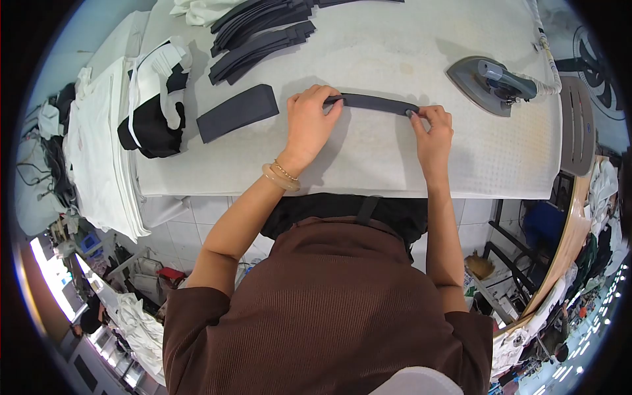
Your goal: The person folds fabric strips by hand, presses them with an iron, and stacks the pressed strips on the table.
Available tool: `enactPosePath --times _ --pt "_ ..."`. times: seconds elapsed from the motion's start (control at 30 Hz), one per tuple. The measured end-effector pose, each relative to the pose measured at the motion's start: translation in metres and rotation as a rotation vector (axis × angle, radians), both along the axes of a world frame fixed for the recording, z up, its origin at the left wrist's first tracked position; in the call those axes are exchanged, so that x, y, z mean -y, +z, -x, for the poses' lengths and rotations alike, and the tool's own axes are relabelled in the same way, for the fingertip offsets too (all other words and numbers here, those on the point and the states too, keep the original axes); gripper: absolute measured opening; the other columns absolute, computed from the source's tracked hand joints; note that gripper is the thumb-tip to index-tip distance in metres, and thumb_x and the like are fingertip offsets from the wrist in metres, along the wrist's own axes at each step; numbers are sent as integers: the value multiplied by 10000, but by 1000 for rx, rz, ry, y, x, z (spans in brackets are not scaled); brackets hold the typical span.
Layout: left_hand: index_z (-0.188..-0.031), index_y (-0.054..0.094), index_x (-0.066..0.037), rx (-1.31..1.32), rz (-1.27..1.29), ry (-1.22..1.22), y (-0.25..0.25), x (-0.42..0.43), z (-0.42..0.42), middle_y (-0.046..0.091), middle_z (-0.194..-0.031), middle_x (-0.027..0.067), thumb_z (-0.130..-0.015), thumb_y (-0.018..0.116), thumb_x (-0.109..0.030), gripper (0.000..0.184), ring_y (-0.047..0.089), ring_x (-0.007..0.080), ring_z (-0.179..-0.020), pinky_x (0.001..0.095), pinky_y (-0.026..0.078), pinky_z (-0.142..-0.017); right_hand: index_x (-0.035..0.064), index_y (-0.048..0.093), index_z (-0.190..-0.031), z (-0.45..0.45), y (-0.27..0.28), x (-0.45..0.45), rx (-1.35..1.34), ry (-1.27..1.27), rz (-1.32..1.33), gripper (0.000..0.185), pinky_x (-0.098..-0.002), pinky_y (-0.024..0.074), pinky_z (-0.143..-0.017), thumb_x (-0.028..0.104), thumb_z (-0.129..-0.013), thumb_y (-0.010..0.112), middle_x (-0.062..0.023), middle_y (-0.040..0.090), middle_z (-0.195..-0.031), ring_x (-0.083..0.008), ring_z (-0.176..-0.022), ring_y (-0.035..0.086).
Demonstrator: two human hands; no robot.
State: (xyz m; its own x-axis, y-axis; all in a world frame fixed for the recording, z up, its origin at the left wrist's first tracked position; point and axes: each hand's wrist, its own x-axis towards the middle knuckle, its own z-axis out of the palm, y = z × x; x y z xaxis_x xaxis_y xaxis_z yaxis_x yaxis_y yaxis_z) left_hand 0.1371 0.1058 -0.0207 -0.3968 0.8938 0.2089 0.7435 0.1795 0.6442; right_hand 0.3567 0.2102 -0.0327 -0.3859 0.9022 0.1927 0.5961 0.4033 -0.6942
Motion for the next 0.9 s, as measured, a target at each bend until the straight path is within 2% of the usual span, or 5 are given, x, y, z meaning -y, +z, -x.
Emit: enactPosePath --times 0.1,0.17,0.37,0.63,0.9 --pt "-922 672 -13 106 -32 48 -4 -1 -2 677 -902 89 -829 710 -87 125 655 259 -794 348 499 -789 102 714 -890 -8 -7 -1 -21 -75 81 78 -391 352 -819 168 -849 721 -6 612 -934 -221 -938 533" --pt "-927 689 -86 183 29 125 -5 0 -4 651 -906 22 -831 714 -145 115 626 215 -848 379 356 -911 104 720 -875 -8 -8 0 -16 -115 104 77 -390 353 -815 179 -856 720 0 612 -933 -219 -941 530" --pt "-933 702 -83 195 67 150 -4 -2 -5 644 -906 18 -829 721 -157 130 618 202 -842 373 346 -905 104 736 -891 -1 -2 4 23 -172 126 108 -383 356 -844 203 -853 717 -7 615 -948 -223 -978 525" --pt "-927 704 -76 203 88 161 -3 -3 -4 639 -886 25 -833 719 -172 135 612 207 -836 374 346 -895 79 732 -986 -6 13 4 -90 -43 179 189 -336 486 -849 -10 -823 695 -46 629 -998 -237 -992 559" --pt "-916 707 -69 207 80 158 -2 -3 -4 639 -874 34 -837 720 -179 136 616 209 -832 373 346 -893 62 734 -934 -7 6 3 -103 -99 233 103 -345 466 -835 37 -837 708 -27 636 -926 -224 -962 555"
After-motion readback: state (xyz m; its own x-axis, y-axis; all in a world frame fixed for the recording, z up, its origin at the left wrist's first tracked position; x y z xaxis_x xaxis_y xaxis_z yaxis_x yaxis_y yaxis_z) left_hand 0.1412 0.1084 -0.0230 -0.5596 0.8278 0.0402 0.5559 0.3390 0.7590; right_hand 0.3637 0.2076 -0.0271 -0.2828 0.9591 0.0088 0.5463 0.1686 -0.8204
